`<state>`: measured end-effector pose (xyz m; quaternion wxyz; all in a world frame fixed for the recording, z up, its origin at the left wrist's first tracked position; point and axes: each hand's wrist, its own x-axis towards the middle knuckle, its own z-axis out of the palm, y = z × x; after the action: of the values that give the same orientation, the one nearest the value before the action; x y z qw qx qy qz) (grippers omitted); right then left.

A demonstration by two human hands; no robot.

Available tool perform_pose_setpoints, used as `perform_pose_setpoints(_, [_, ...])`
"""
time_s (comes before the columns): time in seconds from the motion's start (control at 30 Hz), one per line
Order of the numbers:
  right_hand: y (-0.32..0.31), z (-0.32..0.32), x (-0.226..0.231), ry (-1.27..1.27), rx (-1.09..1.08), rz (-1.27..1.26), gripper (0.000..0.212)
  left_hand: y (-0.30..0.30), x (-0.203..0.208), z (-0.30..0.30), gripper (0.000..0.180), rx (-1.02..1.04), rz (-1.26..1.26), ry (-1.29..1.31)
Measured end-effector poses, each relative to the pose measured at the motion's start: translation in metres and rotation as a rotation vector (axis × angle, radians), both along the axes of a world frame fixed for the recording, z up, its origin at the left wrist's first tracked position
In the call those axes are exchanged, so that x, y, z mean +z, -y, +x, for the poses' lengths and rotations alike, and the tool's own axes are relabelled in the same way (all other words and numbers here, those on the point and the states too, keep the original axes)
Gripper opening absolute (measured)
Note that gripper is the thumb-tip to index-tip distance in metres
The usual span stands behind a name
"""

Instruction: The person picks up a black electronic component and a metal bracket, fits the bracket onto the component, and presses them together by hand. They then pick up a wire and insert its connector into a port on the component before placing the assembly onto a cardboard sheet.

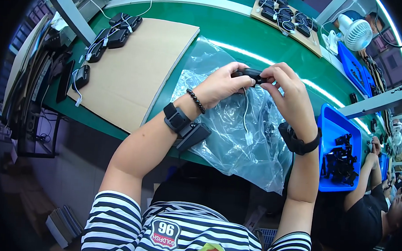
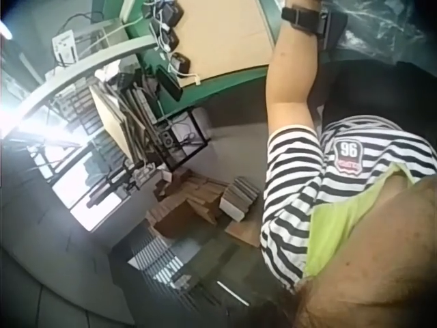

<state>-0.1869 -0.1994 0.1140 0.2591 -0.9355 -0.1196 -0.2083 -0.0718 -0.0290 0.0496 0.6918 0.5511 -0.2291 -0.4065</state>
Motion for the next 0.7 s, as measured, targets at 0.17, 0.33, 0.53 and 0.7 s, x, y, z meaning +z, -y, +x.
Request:
perform_pose_setpoints(0.17, [-0.006,0.001,-0.003,0.086,-0.035,-0.14,0.018,0.002,-0.002,-0.002,0.047,0.024,-0.002,0.077])
perform_pose_setpoints(0.33, [-0.01,0.002,-0.005,0.127,-0.066,-0.226,0.017,0.003,-0.005,-0.003,0.048,0.071,-0.042,0.131])
perform_pose_setpoints(0.53, [-0.006,-0.001,-0.01,0.095,-0.12,-0.224,0.017,-0.001,-0.004,-0.001,0.049,0.052,-0.028,0.188])
perform_pose_setpoints(0.7, [-0.01,-0.006,-0.012,0.136,-0.11,-0.328,0.019,-0.001,0.0,0.0,0.048,0.073,0.025,0.273])
